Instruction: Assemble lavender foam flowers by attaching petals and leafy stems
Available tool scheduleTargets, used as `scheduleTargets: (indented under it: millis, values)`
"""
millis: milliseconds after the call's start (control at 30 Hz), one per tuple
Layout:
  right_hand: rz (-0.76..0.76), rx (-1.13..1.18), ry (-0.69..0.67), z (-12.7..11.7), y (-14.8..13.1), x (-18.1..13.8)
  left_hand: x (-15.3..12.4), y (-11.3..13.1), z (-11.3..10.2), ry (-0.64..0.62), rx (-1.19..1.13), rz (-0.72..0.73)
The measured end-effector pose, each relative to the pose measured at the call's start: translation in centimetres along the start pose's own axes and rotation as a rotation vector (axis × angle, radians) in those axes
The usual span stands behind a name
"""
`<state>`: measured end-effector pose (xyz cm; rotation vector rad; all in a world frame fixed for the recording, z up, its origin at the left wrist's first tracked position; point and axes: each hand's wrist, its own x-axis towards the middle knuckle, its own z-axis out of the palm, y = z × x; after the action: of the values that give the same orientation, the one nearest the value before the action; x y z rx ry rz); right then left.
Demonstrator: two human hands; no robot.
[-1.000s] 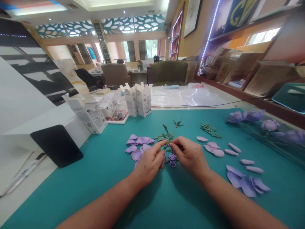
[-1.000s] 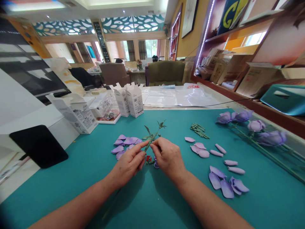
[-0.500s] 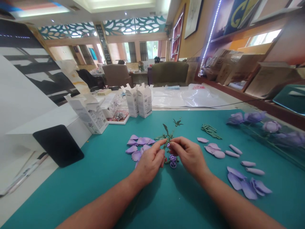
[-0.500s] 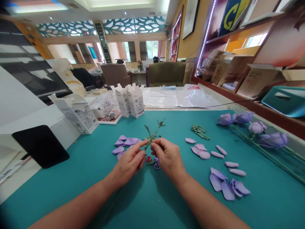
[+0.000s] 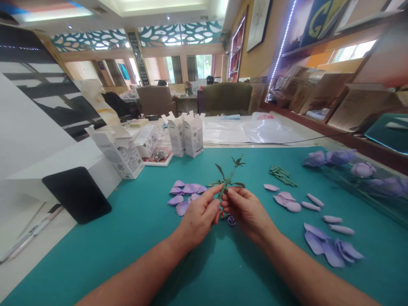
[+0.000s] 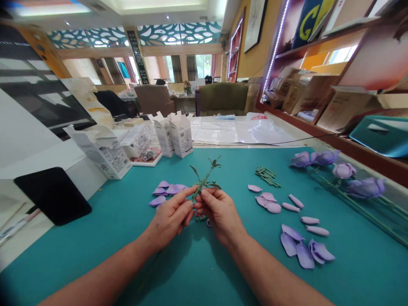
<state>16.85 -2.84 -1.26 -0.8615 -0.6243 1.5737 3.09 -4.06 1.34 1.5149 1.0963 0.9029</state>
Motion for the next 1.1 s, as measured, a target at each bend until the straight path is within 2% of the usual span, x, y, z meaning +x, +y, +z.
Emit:
scheduleTargets:
  millis: [200,400,467,633,733,867,1000,1100]
  values:
    - [-0.017,-0.019,-0.011,-0.3,0.1,0.2,-0.1,-0.3,0.1,-0.003,0.009,0.012]
    - [0.019,-0.221,-0.154,-1.3,-0.7,0.9,0.3,-0.1,-0.3,0.026,0.012,0.025]
    - [0.004,-0.318,-0.125,-2.1,-1.2,1.5,0.5,0.0,-0.8,0.051,-0.007,0.005]
    - [-0.142,-0.485,0.059,-4.2,-2.7,3.3,1.0,0.1,-2.0,0.104,-0.045,-0.008]
    - [-0.207,-0.589,0.124,-5.1,-3.2,4.0,1.1,0.1,-2.2,0.114,-0.036,0.001]
    - [-0.278,-0.886,0.081,-5.6,-2.9,4.3,1.2,0.1,-2.2,0.115,-0.049,0.001]
    - [-0.499,-1.264,-0.014,-5.9,-1.8,4.4,1.4,0.0,-2.4,0.117,-0.055,0.0]
    - [-0.594,-1.511,-0.11,-5.8,-1.0,4.4,1.4,0.0,-2.4,0.111,-0.054,0.004]
